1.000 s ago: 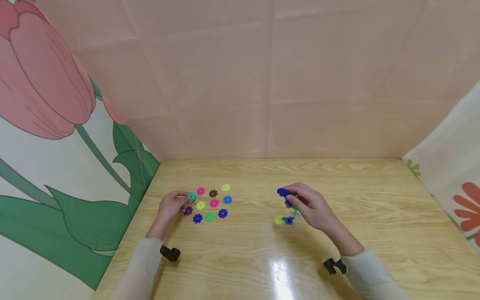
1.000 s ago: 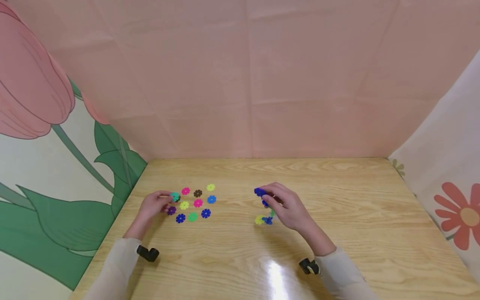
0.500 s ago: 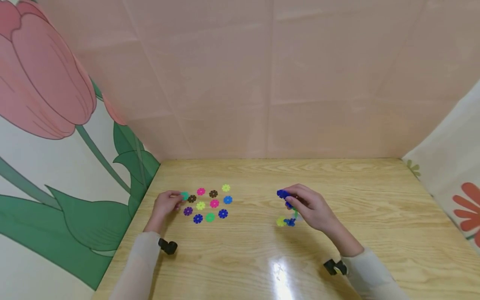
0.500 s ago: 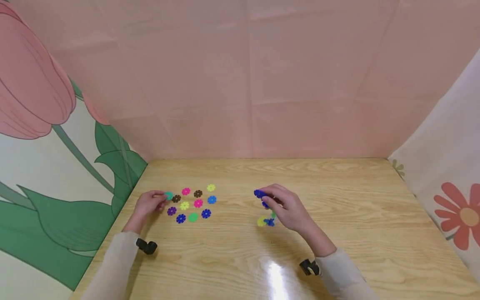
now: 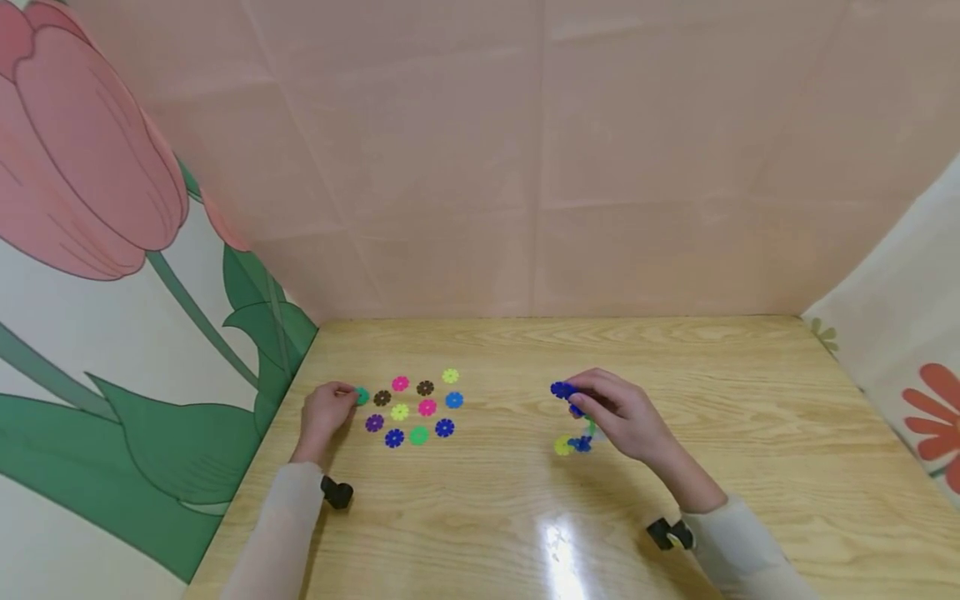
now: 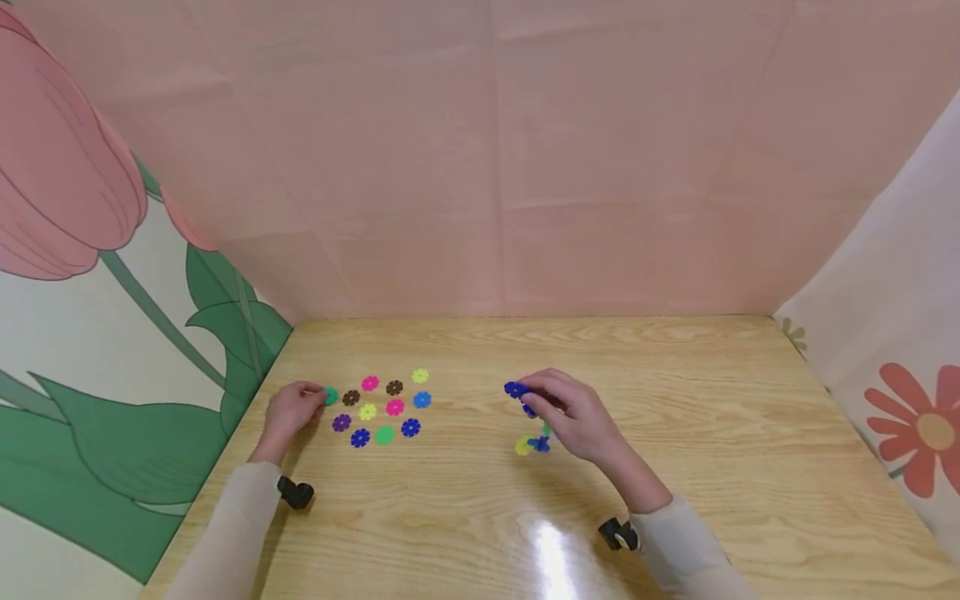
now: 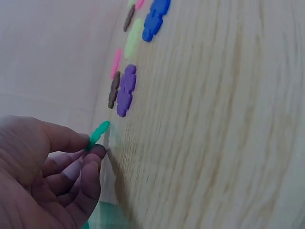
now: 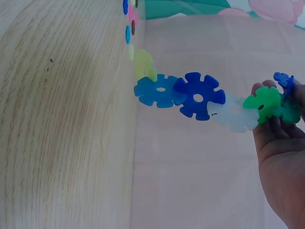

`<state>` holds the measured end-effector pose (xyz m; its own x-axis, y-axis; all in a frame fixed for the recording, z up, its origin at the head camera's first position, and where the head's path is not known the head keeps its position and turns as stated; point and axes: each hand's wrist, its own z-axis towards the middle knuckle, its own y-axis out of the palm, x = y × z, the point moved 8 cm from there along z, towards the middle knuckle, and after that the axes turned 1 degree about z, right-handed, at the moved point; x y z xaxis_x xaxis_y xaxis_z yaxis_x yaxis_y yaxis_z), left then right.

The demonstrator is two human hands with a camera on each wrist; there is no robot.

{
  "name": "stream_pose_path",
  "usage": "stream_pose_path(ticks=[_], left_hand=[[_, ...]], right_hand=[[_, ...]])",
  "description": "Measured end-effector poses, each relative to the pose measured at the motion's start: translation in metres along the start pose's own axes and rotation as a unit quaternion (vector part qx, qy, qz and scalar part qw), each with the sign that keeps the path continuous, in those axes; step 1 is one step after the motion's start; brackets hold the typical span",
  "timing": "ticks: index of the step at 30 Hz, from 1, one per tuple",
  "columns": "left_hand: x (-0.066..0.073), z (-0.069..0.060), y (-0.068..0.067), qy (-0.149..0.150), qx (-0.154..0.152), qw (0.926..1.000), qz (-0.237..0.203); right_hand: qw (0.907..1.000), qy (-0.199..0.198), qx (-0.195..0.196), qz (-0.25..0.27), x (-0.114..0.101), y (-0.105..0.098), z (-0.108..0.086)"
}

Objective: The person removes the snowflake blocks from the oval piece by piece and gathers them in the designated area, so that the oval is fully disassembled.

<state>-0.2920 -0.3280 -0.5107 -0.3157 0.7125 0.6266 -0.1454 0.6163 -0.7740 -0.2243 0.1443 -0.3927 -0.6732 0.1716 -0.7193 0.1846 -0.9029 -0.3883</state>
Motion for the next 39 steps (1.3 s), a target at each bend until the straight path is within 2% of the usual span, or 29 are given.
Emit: stream_pose_path(ticks=[3, 10, 14, 17, 20, 25, 28, 30, 33, 37, 39], left_hand=[[0.003, -0.002, -0.005, 0.011, 0.018, 0.9989, 0.042], [0.012, -0.009, -0.015, 0.025, 0.027, 0.9943, 0.1], [0.021, -0.016, -0.018, 0.035, 0.04, 0.9911, 0.122], [0.04, -0.025, -0.014, 0.066, 0.042, 0.9922, 0.097], [0.071, -0.038, -0.007, 0.115, 0.032, 0.9918, 0.046], [0.126, -0.067, 0.005, 0.188, 0.017, 0.9817, -0.028], [0.157, -0.087, 0.012, 0.225, -0.002, 0.9724, -0.06], [0.176, -0.1, 0.019, 0.255, -0.027, 0.9634, -0.078], [0.202, -0.119, 0.031, 0.313, -0.066, 0.9422, -0.101], [0.23, -0.145, 0.048, 0.391, -0.115, 0.9081, -0.096], [0.24, -0.155, 0.054, 0.418, -0.129, 0.8955, -0.082]], right_hand=[[1.0, 0.007, 0.002, 0.001, 0.002, -0.001, 0.0], [0.9999, 0.005, 0.002, 0.009, 0.002, -0.001, -0.001], [0.9997, 0.023, -0.007, 0.011, 0.003, 0.001, -0.001], [0.999, 0.041, -0.016, 0.008, 0.006, 0.002, -0.001], [0.9978, 0.059, -0.026, 0.011, 0.008, 0.004, -0.001], [0.9949, 0.087, -0.048, 0.021, 0.01, 0.007, 0.0], [0.9942, 0.082, -0.062, 0.032, 0.008, 0.01, 0.001], [0.9941, 0.073, -0.07, 0.039, 0.006, 0.012, 0.002], [0.9935, 0.065, -0.08, 0.047, 0.004, 0.016, 0.004], [0.9928, 0.075, -0.083, 0.043, 0.005, 0.018, 0.005], [0.9926, 0.081, -0.082, 0.039, 0.005, 0.019, 0.006]])
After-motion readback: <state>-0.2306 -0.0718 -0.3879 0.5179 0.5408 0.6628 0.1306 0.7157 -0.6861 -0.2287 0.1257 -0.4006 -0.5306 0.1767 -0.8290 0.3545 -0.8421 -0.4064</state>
